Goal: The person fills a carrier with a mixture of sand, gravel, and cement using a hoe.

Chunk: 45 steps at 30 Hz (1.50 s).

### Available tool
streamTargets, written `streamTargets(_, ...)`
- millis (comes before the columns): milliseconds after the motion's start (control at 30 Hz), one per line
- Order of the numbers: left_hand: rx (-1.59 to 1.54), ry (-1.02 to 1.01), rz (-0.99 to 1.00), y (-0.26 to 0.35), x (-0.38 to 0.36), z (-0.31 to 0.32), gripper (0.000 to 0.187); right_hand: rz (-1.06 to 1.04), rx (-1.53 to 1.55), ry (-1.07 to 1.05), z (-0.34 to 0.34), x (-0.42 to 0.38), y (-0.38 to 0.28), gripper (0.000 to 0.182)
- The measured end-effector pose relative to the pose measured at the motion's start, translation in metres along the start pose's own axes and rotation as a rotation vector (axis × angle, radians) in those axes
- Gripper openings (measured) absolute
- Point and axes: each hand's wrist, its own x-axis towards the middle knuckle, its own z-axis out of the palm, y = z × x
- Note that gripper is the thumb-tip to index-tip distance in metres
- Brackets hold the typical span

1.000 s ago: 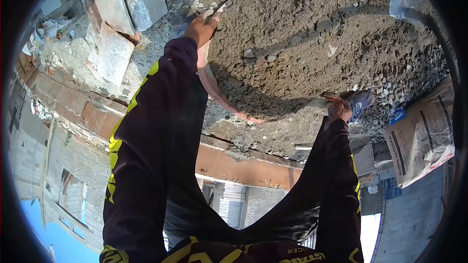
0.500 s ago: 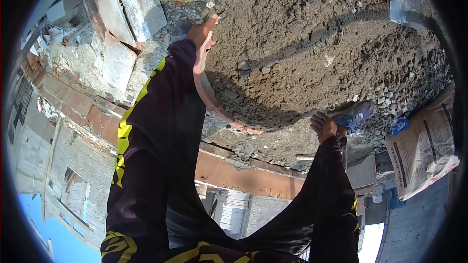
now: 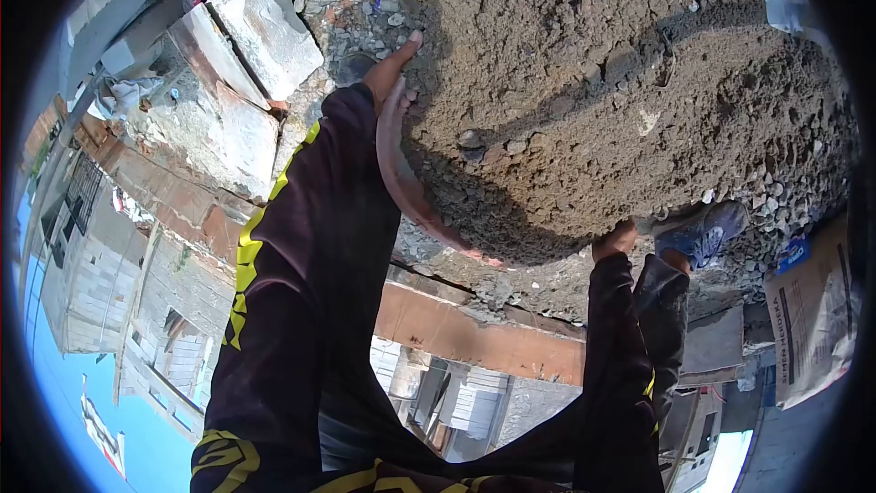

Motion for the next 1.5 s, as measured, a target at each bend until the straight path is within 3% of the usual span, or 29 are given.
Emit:
streamTargets(100,-0.04,0.02,-0.066,-0.019,0.015,-0.004,0.102,0.123,-0.064,0.144,0.012,-0.009,-0.005,0.038)
streamTargets(200,0.03,0.338,-0.007,-0.032,0.005,0.014,0.092,0.124,-0.089,0.086,0.029,-0.042,-0.018,0.059)
streamTargets(267,0.112,0.42,0.115,-0.047,-0.01,0.03,0.089,0.111,-0.007,-0.1,0.03,-0.054,-0.022,0.058)
streamTargets(333,0.144,0.505,0.163,-0.064,-0.028,0.048,0.09,0.064,-0.007,-0.105,0.033,-0.064,-0.021,0.057)
streamTargets(367,0.188,0.377,0.069,-0.055,-0.061,0.055,0.091,0.04,-0.006,-0.108,0.033,-0.068,-0.02,0.057)
streamTargets(400,0.178,0.496,0.1,-0.083,-0.057,0.065,0.087,0.067,0.076,-0.019,0.033,-0.061,-0.015,0.055)
streamTargets(467,0.023,0.48,0.351,-0.129,-0.07,0.084,0.077,-0.015,0.084,-0.118,0.016,-0.048,-0.004,0.056)
streamTargets(533,-0.097,0.449,0.242,-0.127,-0.113,0.099,0.075,-0.018,0.04,-0.193,0.011,-0.072,-0.013,0.057)
streamTargets(600,-0.078,0.521,0.29,-0.136,-0.149,0.108,0.052,0.002,0.0,-0.224,0.001,-0.099,-0.024,0.056)
streamTargets(700,-0.103,0.517,0.256,-0.157,-0.192,0.113,0.053,0.04,-0.055,-0.13,-0.028,-0.134,-0.032,0.035)
streamTargets(767,-0.092,0.544,0.199,-0.184,-0.213,0.111,0.068,-0.037,-0.06,-0.164,-0.051,-0.161,-0.039,0.028)
streamTargets(833,-0.22,0.443,0.14,-0.182,-0.256,0.109,0.062,-0.084,-0.035,-0.16,-0.043,-0.237,-0.082,0.023)
streamTargets(900,-0.363,0.396,0.174,-0.168,-0.309,0.109,0.057,-0.082,-0.032,-0.198,-0.068,-0.233,-0.081,0.026)
streamTargets(1067,-0.498,0.428,0.465,-0.125,-0.437,0.096,0.055,-0.227,-0.075,-0.302,-0.074,-0.368,-0.161,0.024)
streamTargets(1167,-0.659,0.425,0.602,-0.108,-0.504,0.078,0.046,-0.392,-0.007,-0.434,-0.083,-0.411,-0.187,0.022)
streamTargets(1233,-0.68,0.465,0.633,-0.122,-0.525,0.059,0.051,-0.384,0.065,-0.599,-0.098,-0.445,-0.205,0.022)
streamTargets(1267,-0.628,0.335,0.701,-0.099,-0.59,0.054,0.051,-0.403,0.099,-0.663,-0.107,-0.475,-0.215,0.022)
streamTargets(1300,-0.648,0.487,0.673,-0.085,-0.616,0.051,0.047,-0.426,0.138,-0.723,-0.117,-0.51,-0.225,0.023)
streamTargets(1333,-0.585,0.411,0.688,-0.077,-0.655,0.042,0.046,-0.46,0.057,-0.692,-0.144,-0.579,-0.242,0.031)
streamTargets(1433,-0.571,0.173,0.868,-0.058,-0.732,0.023,0.048,-0.596,0.181,-0.647,-0.191,-0.637,-0.234,0.033)
streamTargets(1500,-0.439,0.042,0.89,-0.046,-0.777,0.014,0.049,-0.643,0.271,-0.613,-0.22,-0.664,-0.22,0.044)
